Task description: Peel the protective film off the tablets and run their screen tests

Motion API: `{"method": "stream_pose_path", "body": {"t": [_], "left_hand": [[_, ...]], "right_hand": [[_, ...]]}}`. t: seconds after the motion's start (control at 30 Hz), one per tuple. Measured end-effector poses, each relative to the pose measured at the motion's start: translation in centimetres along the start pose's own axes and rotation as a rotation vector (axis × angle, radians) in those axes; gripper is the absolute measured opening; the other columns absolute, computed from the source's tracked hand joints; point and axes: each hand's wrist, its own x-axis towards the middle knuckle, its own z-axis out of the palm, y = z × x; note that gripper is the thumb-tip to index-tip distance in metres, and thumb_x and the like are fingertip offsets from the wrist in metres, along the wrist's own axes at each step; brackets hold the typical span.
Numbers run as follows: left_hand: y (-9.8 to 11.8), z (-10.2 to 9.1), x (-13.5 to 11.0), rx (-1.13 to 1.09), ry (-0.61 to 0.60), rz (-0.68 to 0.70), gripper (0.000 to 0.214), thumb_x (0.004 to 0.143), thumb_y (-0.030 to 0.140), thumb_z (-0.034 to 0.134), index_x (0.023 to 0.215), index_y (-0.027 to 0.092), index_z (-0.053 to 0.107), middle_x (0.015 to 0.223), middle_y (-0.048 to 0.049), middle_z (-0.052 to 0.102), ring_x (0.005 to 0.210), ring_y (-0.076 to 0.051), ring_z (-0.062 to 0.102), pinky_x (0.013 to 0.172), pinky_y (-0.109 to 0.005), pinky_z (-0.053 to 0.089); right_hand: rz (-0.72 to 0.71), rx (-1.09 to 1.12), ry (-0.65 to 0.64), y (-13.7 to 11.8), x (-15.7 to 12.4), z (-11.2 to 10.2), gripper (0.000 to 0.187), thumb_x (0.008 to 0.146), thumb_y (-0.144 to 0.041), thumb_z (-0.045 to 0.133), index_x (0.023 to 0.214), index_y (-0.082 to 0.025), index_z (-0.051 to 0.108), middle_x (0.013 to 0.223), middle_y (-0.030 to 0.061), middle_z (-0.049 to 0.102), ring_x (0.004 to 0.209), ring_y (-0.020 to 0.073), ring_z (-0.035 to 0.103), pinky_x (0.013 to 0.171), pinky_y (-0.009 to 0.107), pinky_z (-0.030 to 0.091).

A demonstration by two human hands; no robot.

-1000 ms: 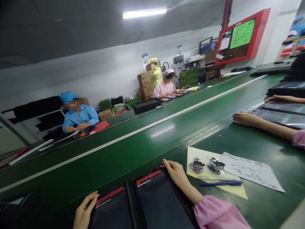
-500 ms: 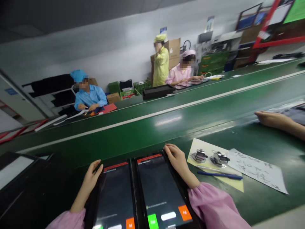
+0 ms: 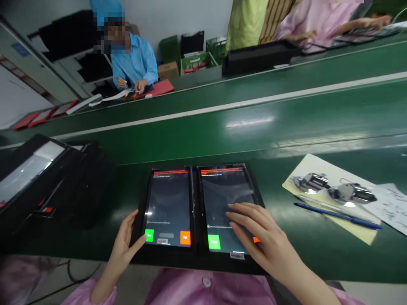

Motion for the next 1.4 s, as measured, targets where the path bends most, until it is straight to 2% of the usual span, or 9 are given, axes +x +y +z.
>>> {"method": "stream_pose_path", "body": {"t": [0.33, 0.47, 0.57, 0.77, 0.9, 1.0, 1.1, 1.27, 1.4], "left_hand": [[-0.3, -0.8, 0.0, -0.067, -0.014, 0.017, 0.071, 0.092, 0.045, 0.08, 0.153, 0.032, 0.047, 0.167, -0.0108, 0.044, 0.158, -0.032, 0.039, 0.13, -0.051, 0.039], [-0.3, -1.8, 1.8, -0.063, 0.075, 0.039, 0.06, 0.093, 0.05, 0.077, 0.145, 0.03, 0.055, 0.158, -0.0133, 0.053, 0.148, -0.033, 0.053, 0.117, -0.047, 0.053], [1.5, -2.0, 4.2, 0.149, 0.095, 0.183, 0.049, 0.096, 0.05, 0.073, 0.139, 0.031, 0.06, 0.153, -0.0114, 0.058, 0.144, -0.032, 0.056, 0.119, -0.051, 0.05], [7.4, 1.2, 12.3, 0.671, -0.066, 0.558, 0.039, 0.102, 0.053, 0.06, 0.13, 0.029, 0.072, 0.149, -0.011, 0.062, 0.141, -0.032, 0.056, 0.122, -0.059, 0.044], [9.2, 4.2, 15.8, 0.754, -0.122, 0.588, 0.035, 0.102, 0.047, 0.063, 0.131, 0.032, 0.074, 0.159, -0.0105, 0.055, 0.15, -0.038, 0.047, 0.125, -0.074, 0.028], [9.2, 4.6, 15.3, 0.806, -0.142, 0.597, 0.028, 0.102, 0.043, 0.064, 0.123, 0.033, 0.079, 0.156, -0.01, 0.059, 0.149, -0.042, 0.047, 0.12, -0.083, 0.023], [8.9, 3.6, 13.7, 0.821, -0.134, 0.615, 0.023, 0.103, 0.042, 0.062, 0.113, 0.035, 0.081, 0.147, -0.0071, 0.067, 0.145, -0.038, 0.053, 0.122, -0.079, 0.026], [8.9, 2.7, 14.0, 0.817, -0.049, 0.608, 0.029, 0.105, 0.042, 0.058, 0.122, 0.03, 0.078, 0.147, -0.0108, 0.066, 0.14, -0.035, 0.058, 0.124, -0.072, 0.031], [8.6, 3.6, 14.8, 0.843, -0.08, 0.594, 0.028, 0.104, 0.041, 0.06, 0.124, 0.032, 0.077, 0.148, -0.0103, 0.065, 0.141, -0.037, 0.057, 0.123, -0.078, 0.027]], "right_hand": [[-0.126, 0.026, -0.142, -2.3, -0.3, 0.2, 0.02, 0.108, -0.018, 0.054, 0.121, -0.021, 0.068, 0.123, 0.0081, 0.073, 0.117, 0.0199, 0.066, 0.096, 0.033, 0.055], [-0.154, -0.02, -0.229, -3.2, -1.5, 0.2, 0.02, 0.107, -0.023, 0.056, 0.122, -0.022, 0.07, 0.126, 0.0095, 0.073, 0.116, 0.0237, 0.067, 0.093, 0.04, 0.058], [-0.175, -0.108, -0.306, -3.2, -1.5, 0.5, 0.018, 0.108, -0.029, 0.057, 0.114, -0.027, 0.074, 0.139, 0.0088, 0.069, 0.125, 0.0305, 0.065, 0.096, 0.051, 0.056], [-0.044, -0.206, -0.266, 1.1, 5.4, 2.3, 0.031, 0.112, -0.041, 0.048, 0.112, -0.031, 0.078, 0.144, 0.0044, 0.067, 0.131, 0.0302, 0.061, 0.107, 0.056, 0.047], [0.105, -0.327, -0.203, 4.5, 10.4, 4.4, 0.033, 0.107, -0.038, 0.06, 0.128, -0.018, 0.076, 0.154, 0.022, 0.056, 0.136, 0.0462, 0.054, 0.104, 0.07, 0.044], [0.08, -0.324, -0.234, 5.0, 10.6, 4.5, 0.025, 0.105, -0.039, 0.064, 0.108, -0.023, 0.083, 0.149, 0.0159, 0.062, 0.134, 0.0434, 0.056, 0.104, 0.068, 0.045], [0.027, -0.3, -0.263, 4.4, 9.2, 3.4, 0.025, 0.106, -0.042, 0.064, 0.094, -0.03, 0.083, 0.143, 0.005, 0.068, 0.132, 0.0347, 0.06, 0.105, 0.058, 0.048], [0.09, -0.336, -0.218, 4.4, 9.1, 2.8, 0.025, 0.108, -0.034, 0.057, 0.112, -0.026, 0.081, 0.144, 0.0118, 0.066, 0.129, 0.0365, 0.061, 0.104, 0.061, 0.047], [0.113, -0.355, -0.223, 5.0, 10.0, 4.0, 0.023, 0.106, -0.033, 0.06, 0.116, -0.026, 0.08, 0.147, 0.0136, 0.063, 0.129, 0.0383, 0.06, 0.101, 0.061, 0.048]]}}
